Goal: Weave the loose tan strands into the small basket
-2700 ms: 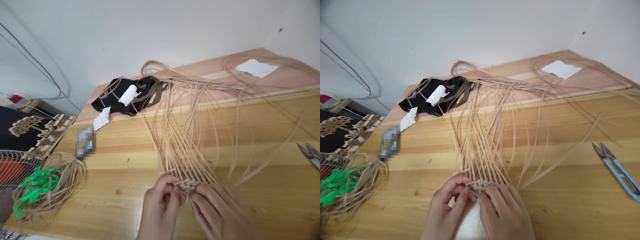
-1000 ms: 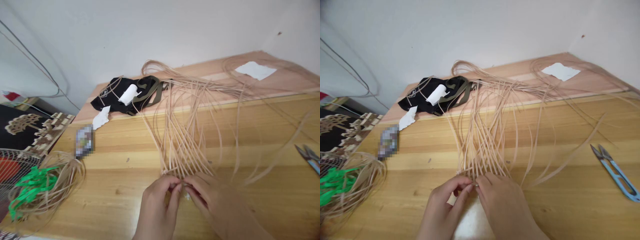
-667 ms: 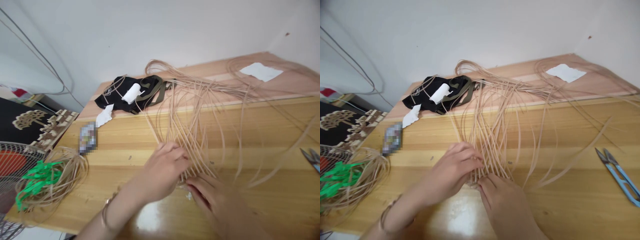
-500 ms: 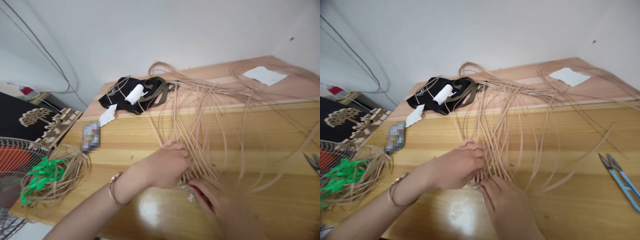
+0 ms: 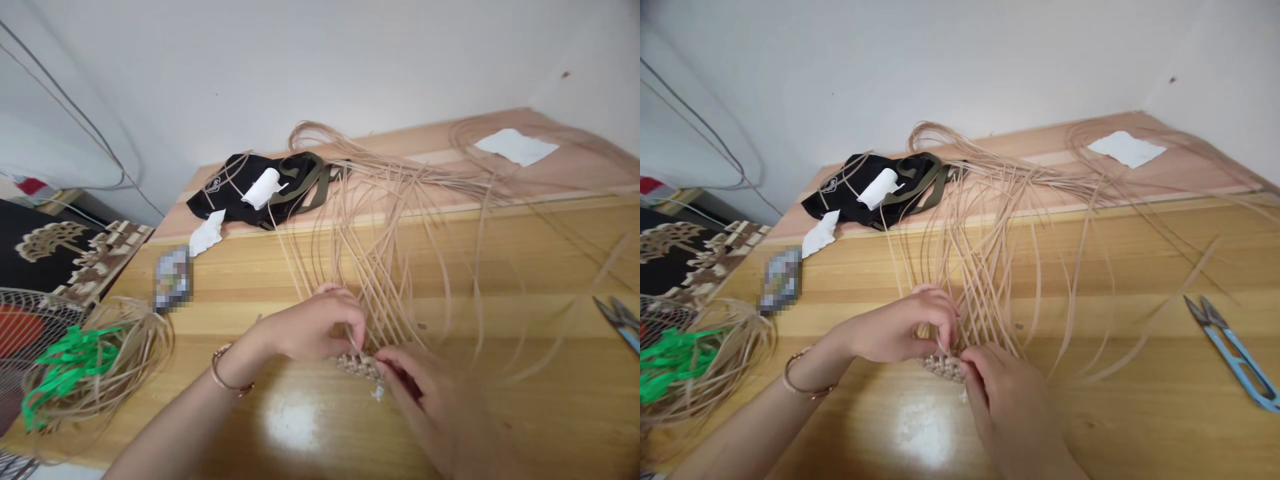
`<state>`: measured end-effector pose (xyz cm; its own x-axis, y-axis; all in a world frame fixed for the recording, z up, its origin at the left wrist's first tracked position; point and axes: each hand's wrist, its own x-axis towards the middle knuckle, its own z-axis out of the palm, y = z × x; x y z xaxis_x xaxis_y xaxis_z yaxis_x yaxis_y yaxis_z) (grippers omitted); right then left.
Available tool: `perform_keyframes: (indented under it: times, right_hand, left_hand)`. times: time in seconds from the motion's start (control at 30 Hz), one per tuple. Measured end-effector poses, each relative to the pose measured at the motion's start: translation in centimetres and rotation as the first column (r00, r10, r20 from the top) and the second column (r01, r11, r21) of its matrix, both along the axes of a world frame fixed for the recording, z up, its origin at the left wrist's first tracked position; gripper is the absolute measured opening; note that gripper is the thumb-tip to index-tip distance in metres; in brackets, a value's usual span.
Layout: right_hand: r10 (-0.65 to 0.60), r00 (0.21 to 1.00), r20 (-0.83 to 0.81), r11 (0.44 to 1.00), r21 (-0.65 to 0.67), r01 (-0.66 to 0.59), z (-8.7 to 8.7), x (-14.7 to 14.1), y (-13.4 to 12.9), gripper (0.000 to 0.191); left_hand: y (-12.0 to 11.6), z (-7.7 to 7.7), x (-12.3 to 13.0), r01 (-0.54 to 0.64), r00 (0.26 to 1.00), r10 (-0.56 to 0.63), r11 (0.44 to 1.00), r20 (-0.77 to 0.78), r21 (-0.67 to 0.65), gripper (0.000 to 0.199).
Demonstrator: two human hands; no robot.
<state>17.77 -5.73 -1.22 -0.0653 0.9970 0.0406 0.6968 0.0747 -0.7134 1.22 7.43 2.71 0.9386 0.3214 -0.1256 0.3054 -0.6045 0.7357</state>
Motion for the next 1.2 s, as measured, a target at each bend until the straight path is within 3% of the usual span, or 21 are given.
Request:
perform_keyframes:
  times: [0.17, 0.3, 0.57, 0.67, 0.83, 0.93, 1.2]
  right_hand:
    - [-0.038, 0.998, 0.047, 0.999, 0.009, 0.037, -0.2, -0.3, 0.3, 0.021]
    - [0.009, 0.996, 0.088, 1.000, 0.011, -0.010, -0.7, -0.3, 0.3, 0.022]
    - [0.140, 0.982, 0.128, 0.990, 0.012, -0.142, -0.3, 0.1, -0.1, 0.029]
    - [0.129, 0.985, 0.117, 0.992, -0.019, -0.128, -0.3, 0.2, -0.1, 0.029]
    - [0.185, 0.979, 0.085, 0.981, -0.082, -0.178, -0.3, 0.6, 0.0, 0.027]
    - [0.193, 0.980, 0.038, 0.975, -0.118, -0.188, 0.0, 0.8, 0.3, 0.027]
    - [0.183, 0.983, 0.000, 0.971, -0.158, -0.181, 0.7, 0.6, 0.6, 0.027]
  left_hand:
    - [0.5, -0.6, -0.5, 0.042, 0.996, -0.029, 0.987, 0.085, -0.156, 0.010]
    - [0.5, -0.4, -0.4, -0.001, 0.994, 0.020, 0.986, 0.111, -0.169, 0.009]
    - [-0.1, 0.1, 0.5, -0.065, 0.998, 0.065, 0.998, 0.018, -0.020, 0.004]
    - [-0.5, 0.0, 0.6, -0.088, 0.996, 0.087, 0.994, 0.011, 0.058, 0.003]
    - [-1.5, -0.2, 0.2, -0.204, 0.979, 0.192, 0.945, 0.071, 0.255, 0.007]
    - [-2.4, 0.2, -0.4, -0.219, 0.976, 0.198, 0.907, 0.094, 0.359, 0.009]
    - [-3.8, 0.2, -1.2, -0.150, 0.987, 0.160, 0.915, 0.003, 0.374, 0.023]
